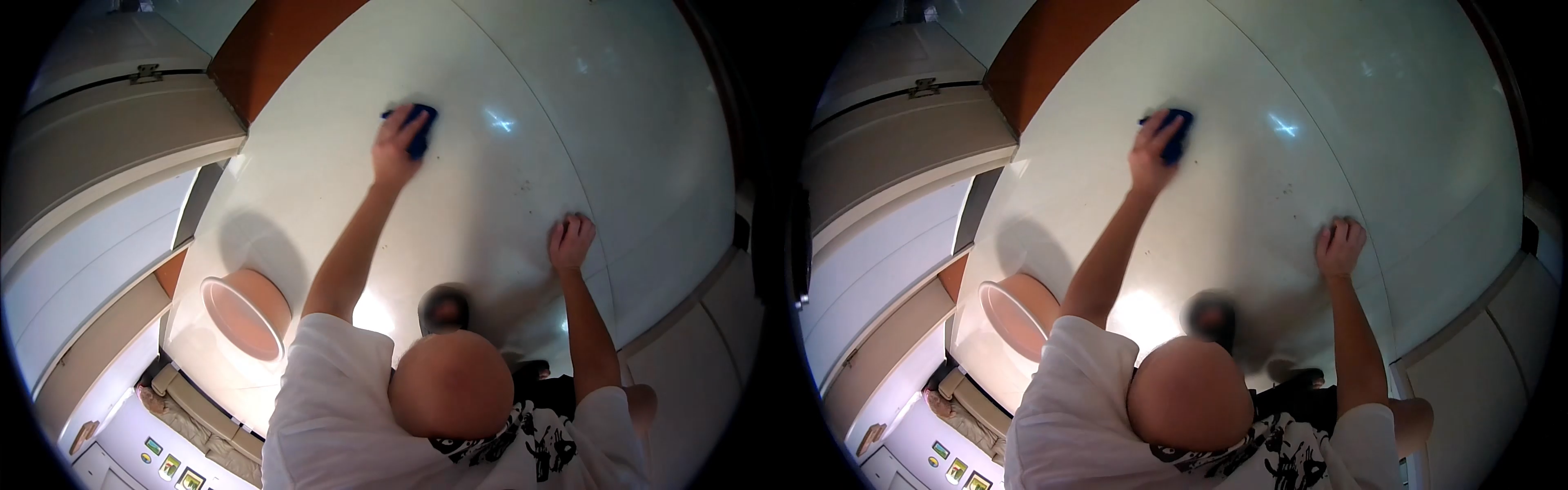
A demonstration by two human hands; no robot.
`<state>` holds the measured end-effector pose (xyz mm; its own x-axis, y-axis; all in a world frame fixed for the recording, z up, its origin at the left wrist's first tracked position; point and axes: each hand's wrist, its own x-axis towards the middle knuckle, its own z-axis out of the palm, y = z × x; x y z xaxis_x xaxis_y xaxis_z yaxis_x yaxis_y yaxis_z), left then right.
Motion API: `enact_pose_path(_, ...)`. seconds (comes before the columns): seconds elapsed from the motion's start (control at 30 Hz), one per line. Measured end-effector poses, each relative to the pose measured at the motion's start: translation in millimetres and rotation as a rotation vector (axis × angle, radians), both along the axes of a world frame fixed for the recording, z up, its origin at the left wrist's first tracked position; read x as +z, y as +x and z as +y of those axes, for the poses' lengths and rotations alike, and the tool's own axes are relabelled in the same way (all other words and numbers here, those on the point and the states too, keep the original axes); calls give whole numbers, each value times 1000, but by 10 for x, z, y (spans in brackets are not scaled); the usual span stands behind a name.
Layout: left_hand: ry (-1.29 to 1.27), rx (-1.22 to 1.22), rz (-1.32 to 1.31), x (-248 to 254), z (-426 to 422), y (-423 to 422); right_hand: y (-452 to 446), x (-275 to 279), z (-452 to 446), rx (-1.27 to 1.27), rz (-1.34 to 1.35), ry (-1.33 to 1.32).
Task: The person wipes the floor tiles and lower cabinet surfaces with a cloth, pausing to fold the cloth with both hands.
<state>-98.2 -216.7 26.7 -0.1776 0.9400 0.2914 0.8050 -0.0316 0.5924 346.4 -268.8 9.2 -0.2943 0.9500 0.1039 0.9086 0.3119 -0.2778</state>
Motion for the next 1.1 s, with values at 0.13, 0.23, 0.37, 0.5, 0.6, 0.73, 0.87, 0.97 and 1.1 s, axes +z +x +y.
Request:
enact_pose_path(0.13, -55, -159, -81, 156, -289, 732, -9, -15, 12, 10, 13, 28)
enact_pose_path(0.23, -90, -196, -84, 163, -435, 946, 13, -39, -22, -1, 20, 11)
enact_pose_path(0.37, -147, -54, -245, 175, -497, 768, 42, -59, -26, -10, 50, -4)
enact_pose_path(0.5, 154, 189, 167, -94, -184, -393, 27, -10, -32, -8, 59, 21)
enact_pose_path(0.6, 158, 504, 92, -131, 181, -1143, 40, -36, -40, -1, 32, 36)
enact_pose_path(0.73, 23, 480, -2, -20, 487, -1169, 29, 20, -30, -2, 43, 13)
enact_pose_path(0.87, 107, 119, -133, -83, 610, -418, -21, 78, -10, -3, 69, 5)
enact_pose_path(0.97, 55, -119, -119, -15, 394, 476, 10, -68, -78, -36, 49, -6)
enact_pose_path(1.1, -54, -416, -161, 59, -206, 1502, 7, -73, -66, -4, 24, 40)
